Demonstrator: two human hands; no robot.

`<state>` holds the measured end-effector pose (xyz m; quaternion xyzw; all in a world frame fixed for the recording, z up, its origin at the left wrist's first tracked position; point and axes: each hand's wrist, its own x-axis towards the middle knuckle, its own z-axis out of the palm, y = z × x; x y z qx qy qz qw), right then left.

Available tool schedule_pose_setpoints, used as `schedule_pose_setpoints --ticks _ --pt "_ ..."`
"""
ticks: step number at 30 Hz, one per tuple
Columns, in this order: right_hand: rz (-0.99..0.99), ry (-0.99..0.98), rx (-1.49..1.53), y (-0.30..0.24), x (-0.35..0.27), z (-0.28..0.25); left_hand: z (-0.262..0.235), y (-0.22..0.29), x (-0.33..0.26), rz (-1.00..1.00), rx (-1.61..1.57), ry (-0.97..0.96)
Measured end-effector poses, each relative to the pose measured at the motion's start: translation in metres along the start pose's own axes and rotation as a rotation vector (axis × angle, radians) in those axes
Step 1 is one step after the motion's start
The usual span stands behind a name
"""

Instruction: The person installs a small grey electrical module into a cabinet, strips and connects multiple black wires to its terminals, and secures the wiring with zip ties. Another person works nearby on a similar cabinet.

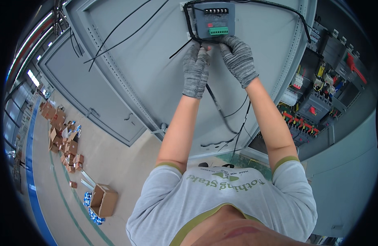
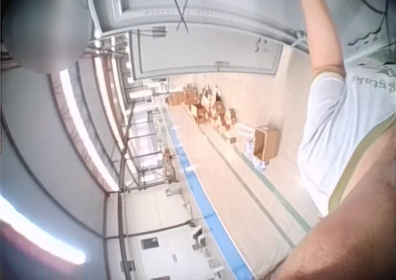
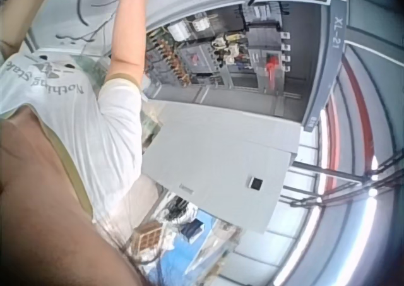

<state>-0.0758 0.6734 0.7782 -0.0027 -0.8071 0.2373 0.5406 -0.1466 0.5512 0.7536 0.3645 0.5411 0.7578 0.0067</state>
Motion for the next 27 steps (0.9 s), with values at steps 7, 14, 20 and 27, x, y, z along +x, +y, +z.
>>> schedule_pose_setpoints --ticks 7,14,20,27 --pt "0.008 -0.093 0.113 -0.012 0.004 0.010 -0.012 0.026 -0.013 -0.227 -0.236 -0.044" --pt "-0.178 0.029 -0.128 -0.018 -0.006 0.021 -0.011 0.032 -0.021 0.033 0.113 -0.043" --pt "-0.291 0.043 -0.183 -0.014 -0.011 0.018 -0.005 0.041 -0.034 0.425 0.881 0.008" --pt "-0.022 0.117 0.157 -0.020 -0.019 0.032 -0.012 0.012 -0.025 0.317 0.346 0.125"
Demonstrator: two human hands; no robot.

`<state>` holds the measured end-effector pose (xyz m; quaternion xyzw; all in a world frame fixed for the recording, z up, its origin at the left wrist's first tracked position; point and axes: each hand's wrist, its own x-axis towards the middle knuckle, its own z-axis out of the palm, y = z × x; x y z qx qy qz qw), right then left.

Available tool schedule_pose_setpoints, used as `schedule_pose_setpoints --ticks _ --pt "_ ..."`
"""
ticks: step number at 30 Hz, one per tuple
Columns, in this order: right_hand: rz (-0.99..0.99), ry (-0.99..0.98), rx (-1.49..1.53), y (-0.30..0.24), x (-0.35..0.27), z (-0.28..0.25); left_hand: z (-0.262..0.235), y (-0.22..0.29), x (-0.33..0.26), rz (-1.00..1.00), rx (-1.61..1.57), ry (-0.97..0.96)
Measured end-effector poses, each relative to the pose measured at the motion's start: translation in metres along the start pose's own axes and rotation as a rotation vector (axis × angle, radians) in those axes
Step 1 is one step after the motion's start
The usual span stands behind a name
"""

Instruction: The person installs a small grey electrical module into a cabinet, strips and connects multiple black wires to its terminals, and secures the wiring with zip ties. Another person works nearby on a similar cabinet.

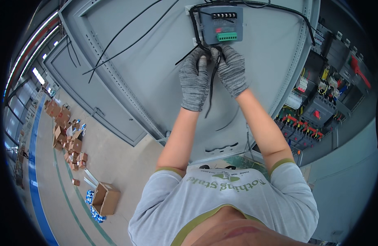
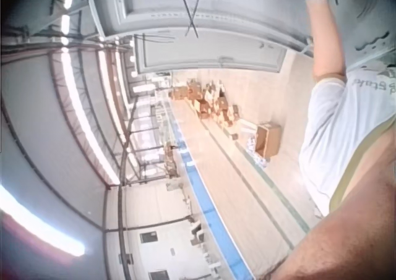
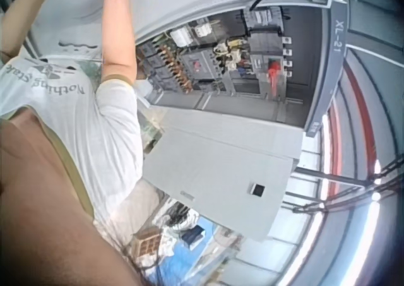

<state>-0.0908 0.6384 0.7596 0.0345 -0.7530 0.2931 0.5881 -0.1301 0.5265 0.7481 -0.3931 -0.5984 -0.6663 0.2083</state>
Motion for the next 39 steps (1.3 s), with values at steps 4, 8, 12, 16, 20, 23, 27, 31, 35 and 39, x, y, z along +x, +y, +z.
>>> schedule_pose_setpoints --ticks 4,8,12,16,20,23,27,31,35,39 --pt "0.633 -0.194 0.679 -0.026 0.006 -0.012 0.007 0.006 0.000 -0.176 -0.445 0.021" --pt "0.690 -0.183 0.720 -0.022 0.009 -0.012 0.013 0.005 0.001 -0.247 -0.466 0.095" --pt "0.559 -0.022 0.385 -0.022 0.004 -0.005 0.019 0.004 0.004 -0.254 -0.446 0.154" --pt "0.193 0.049 0.207 -0.012 -0.010 0.006 0.021 -0.005 0.006 -0.199 -0.445 0.177" --pt "0.159 -0.092 -0.063 -0.012 -0.006 -0.003 0.018 -0.001 0.005 -0.223 -0.426 0.168" --pt "0.164 -0.215 -0.302 -0.022 -0.004 -0.010 0.020 0.006 0.006 -0.240 -0.398 0.175" --pt "0.057 0.033 -0.197 -0.026 -0.014 -0.005 0.020 0.005 0.006 -0.220 -0.348 0.158" --pt "-0.015 -0.061 -0.201 -0.023 -0.010 -0.010 0.018 -0.001 0.009 -0.207 -0.387 0.144" --pt "0.202 -0.207 0.067 -0.007 0.006 -0.019 0.018 0.000 0.005 -0.133 -0.251 0.111" --pt "0.620 -0.421 0.340 -0.021 0.024 -0.036 0.016 -0.002 0.000 -0.097 -0.176 0.032"
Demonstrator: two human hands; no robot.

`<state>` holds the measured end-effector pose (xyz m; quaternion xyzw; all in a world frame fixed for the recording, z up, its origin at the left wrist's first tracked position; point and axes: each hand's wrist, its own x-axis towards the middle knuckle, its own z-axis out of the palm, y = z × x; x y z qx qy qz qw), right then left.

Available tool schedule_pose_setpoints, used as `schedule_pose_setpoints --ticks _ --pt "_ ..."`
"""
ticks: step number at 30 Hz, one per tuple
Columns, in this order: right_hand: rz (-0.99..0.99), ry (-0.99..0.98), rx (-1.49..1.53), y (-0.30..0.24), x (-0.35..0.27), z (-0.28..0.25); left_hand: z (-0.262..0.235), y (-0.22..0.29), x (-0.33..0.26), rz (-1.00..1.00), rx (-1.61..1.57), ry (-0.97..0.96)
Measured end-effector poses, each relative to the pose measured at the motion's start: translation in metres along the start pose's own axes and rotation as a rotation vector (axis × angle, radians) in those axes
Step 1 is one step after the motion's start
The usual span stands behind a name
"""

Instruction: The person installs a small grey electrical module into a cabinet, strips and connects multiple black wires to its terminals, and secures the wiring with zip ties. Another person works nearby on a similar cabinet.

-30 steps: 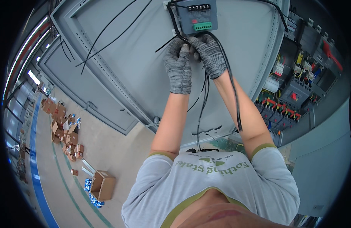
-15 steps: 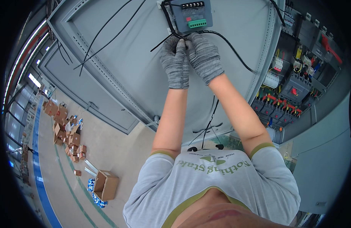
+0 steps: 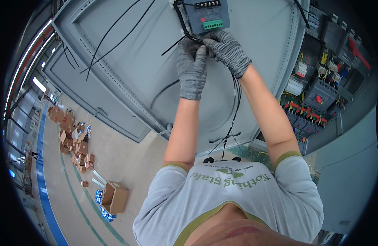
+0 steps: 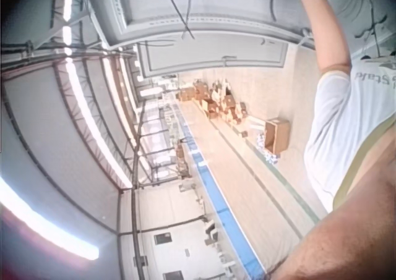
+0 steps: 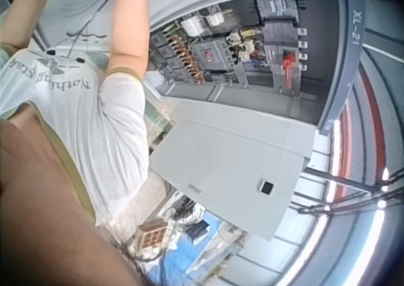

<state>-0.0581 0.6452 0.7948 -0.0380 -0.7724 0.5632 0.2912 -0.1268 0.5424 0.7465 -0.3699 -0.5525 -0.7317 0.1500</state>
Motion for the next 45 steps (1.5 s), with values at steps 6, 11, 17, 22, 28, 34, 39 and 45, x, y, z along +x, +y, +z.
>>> schedule_pose_setpoints --ticks 6,11,17,22,28,34,39,45 --pt "-0.543 0.202 -0.355 0.028 0.003 0.003 -0.019 0.042 -0.006 -0.339 -0.105 -0.122" --pt "-0.765 0.279 -0.500 0.028 -0.002 0.009 -0.013 0.062 -0.004 -0.325 -0.244 -0.205" --pt "-0.063 0.038 0.385 0.010 -0.019 0.021 -0.011 0.001 0.000 0.002 0.040 -0.022" --pt "0.274 -0.185 0.771 0.022 -0.008 0.006 -0.005 0.019 -0.004 -0.118 -0.217 -0.057" --pt "0.285 -0.134 0.586 0.028 -0.008 0.008 -0.001 0.030 -0.002 -0.399 -0.341 -0.056" --pt "-0.010 0.078 0.157 0.014 -0.022 -0.004 0.006 0.017 0.010 -0.358 -0.289 -0.115" --pt "-0.373 0.228 -0.335 0.011 -0.022 -0.013 0.016 0.008 0.008 -0.166 -0.145 -0.068" --pt "-0.546 0.249 -0.658 0.021 -0.003 -0.015 0.013 0.014 0.014 -0.148 -0.028 -0.134"
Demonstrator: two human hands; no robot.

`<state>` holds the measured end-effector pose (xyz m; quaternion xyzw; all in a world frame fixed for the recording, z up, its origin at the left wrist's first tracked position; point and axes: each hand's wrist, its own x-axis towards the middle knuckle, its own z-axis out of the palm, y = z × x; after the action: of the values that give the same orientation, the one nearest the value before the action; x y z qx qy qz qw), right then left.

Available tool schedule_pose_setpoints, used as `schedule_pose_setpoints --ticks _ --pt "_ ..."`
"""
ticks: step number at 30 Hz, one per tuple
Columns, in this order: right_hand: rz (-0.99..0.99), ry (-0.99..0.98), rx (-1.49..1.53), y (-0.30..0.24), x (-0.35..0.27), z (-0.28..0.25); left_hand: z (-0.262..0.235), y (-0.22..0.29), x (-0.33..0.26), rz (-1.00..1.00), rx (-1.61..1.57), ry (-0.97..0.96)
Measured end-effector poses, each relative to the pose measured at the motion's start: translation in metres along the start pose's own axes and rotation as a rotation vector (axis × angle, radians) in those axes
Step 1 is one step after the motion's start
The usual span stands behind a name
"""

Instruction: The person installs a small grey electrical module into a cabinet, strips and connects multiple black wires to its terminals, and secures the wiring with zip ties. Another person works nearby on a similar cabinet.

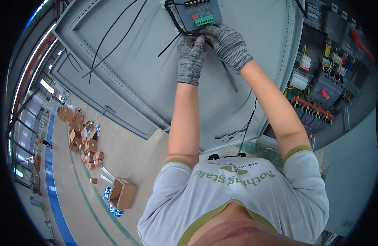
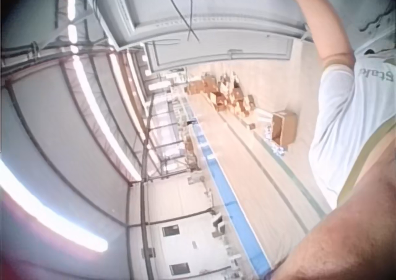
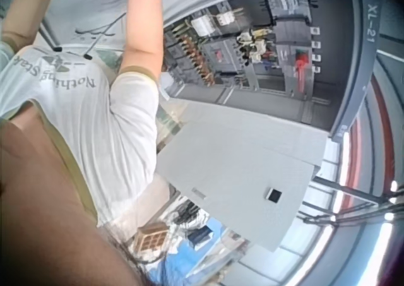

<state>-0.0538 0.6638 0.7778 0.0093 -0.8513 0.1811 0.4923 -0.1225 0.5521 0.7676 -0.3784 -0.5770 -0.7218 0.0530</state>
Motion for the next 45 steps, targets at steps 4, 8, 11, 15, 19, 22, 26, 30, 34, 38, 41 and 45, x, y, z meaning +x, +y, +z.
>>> schedule_pose_setpoints --ticks 4,8,11,15,19,22,26,30,34,38,41,45 --pt "0.015 0.138 0.035 0.004 -0.003 0.009 0.003 0.000 0.003 -0.025 0.055 0.041" --pt "0.016 0.339 0.151 0.006 -0.003 0.028 0.002 0.002 0.004 -0.036 0.001 0.098" --pt "0.033 0.444 0.278 0.006 0.001 0.038 0.002 -0.009 0.009 -0.134 -0.093 0.127" --pt "0.041 0.443 0.276 0.010 0.004 0.039 0.009 -0.006 0.008 -0.253 -0.208 0.144" --pt "0.049 0.296 0.303 0.015 0.005 0.028 0.002 0.002 0.012 -0.293 -0.156 0.123" --pt "-0.015 0.172 0.239 0.027 0.008 0.018 0.008 0.013 0.015 -0.294 -0.130 0.171" --pt "-0.097 0.041 0.268 0.045 0.017 0.015 0.008 -0.008 0.020 -0.194 0.027 0.134" --pt "-0.192 -0.049 0.460 0.050 0.026 0.017 -0.008 -0.007 0.022 -0.233 0.004 0.064" --pt "-0.126 -0.189 0.785 0.057 0.019 -0.003 -0.012 -0.006 0.016 -0.206 0.031 0.136" --pt "0.222 -0.056 0.712 0.095 -0.046 -0.051 -0.010 -0.016 0.032 -0.185 0.022 0.026" --pt "0.414 -0.052 0.573 0.124 -0.131 -0.047 -0.017 -0.029 0.035 -0.142 0.051 0.021" --pt "0.837 -0.031 0.681 0.112 -0.244 -0.053 -0.023 -0.045 0.033 -0.029 -0.049 0.116"
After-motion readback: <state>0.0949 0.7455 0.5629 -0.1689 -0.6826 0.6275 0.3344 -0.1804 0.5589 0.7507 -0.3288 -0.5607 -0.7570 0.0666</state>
